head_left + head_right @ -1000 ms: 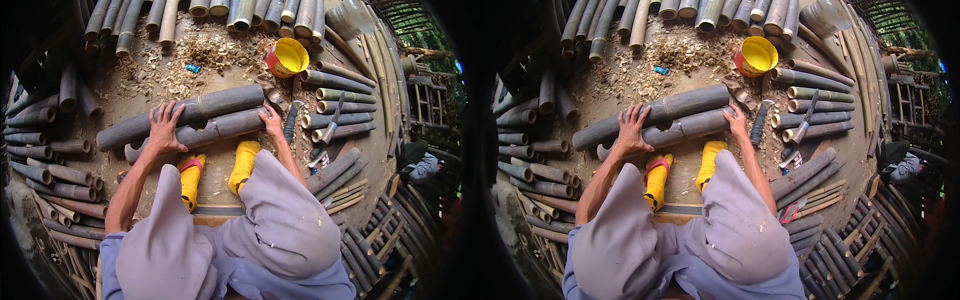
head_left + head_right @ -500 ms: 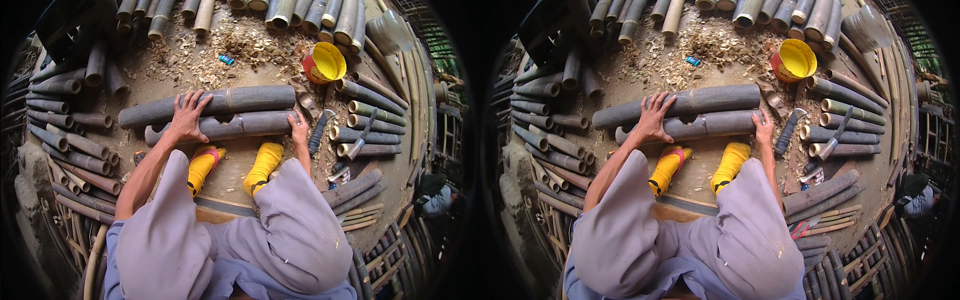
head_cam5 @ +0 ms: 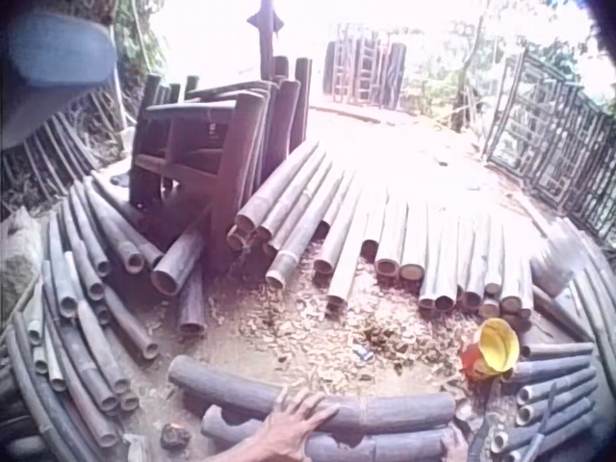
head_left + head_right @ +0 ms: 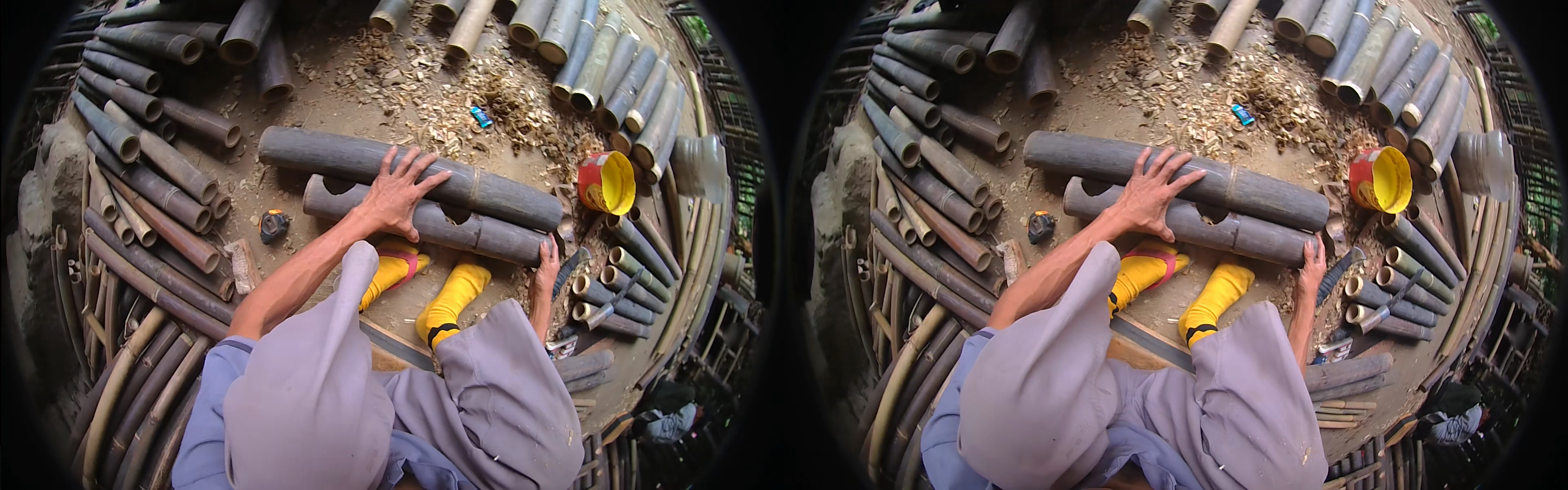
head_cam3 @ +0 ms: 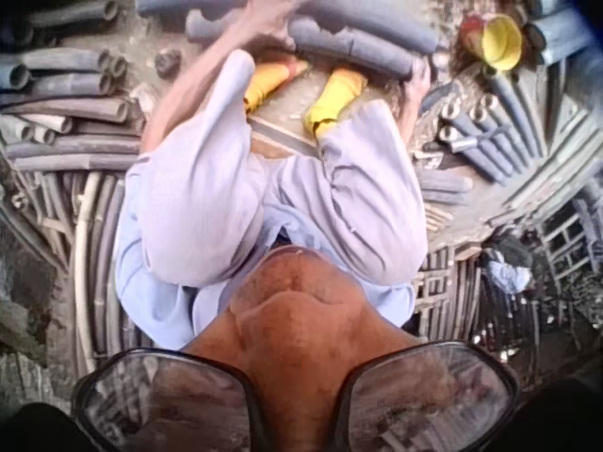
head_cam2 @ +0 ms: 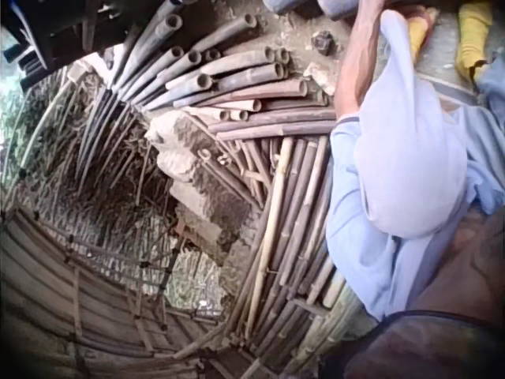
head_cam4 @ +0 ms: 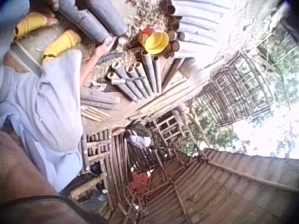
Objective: The person measures bamboo poles with a tape measure and marks them with a knife. They then use a hand saw to cut the bamboo poles into shorter sections, stacking the cut pieces nearby.
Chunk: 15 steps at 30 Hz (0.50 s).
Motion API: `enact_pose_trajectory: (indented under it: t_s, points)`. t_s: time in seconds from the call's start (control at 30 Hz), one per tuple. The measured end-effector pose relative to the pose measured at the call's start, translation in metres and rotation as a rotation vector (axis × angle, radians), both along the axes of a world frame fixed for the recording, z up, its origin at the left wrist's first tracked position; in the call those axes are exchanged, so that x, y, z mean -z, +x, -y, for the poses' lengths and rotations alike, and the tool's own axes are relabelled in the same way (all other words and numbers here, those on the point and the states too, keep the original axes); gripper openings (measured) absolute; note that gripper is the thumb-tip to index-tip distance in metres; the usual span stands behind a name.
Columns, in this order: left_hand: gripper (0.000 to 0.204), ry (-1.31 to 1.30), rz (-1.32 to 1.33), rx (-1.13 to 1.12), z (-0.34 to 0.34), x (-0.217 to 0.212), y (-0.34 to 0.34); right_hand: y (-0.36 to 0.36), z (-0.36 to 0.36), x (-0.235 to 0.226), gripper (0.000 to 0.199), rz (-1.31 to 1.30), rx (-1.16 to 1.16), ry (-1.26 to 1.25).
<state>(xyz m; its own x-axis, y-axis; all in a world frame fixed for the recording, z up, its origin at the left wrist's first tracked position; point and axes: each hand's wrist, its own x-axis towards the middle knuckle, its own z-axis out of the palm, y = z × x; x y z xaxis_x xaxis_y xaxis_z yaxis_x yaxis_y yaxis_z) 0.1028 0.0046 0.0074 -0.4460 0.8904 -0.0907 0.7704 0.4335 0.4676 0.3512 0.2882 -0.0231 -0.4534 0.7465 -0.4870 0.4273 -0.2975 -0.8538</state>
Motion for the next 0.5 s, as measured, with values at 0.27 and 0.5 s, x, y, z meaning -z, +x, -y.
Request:
enact_pose_trajectory:
  t_s: [0.27,0.5]
  points:
    - [0.068,0.405,0.035,-0.578,0.051,0.001,0.052,-0.003,0.004,0.001,0.051,0.008,0.009,-0.023]
    - [0.062,0.368,0.110,-1.269,0.135,0.029,0.023,0.012,-0.018,0.036,0.050,-0.017,-0.063,0.107]
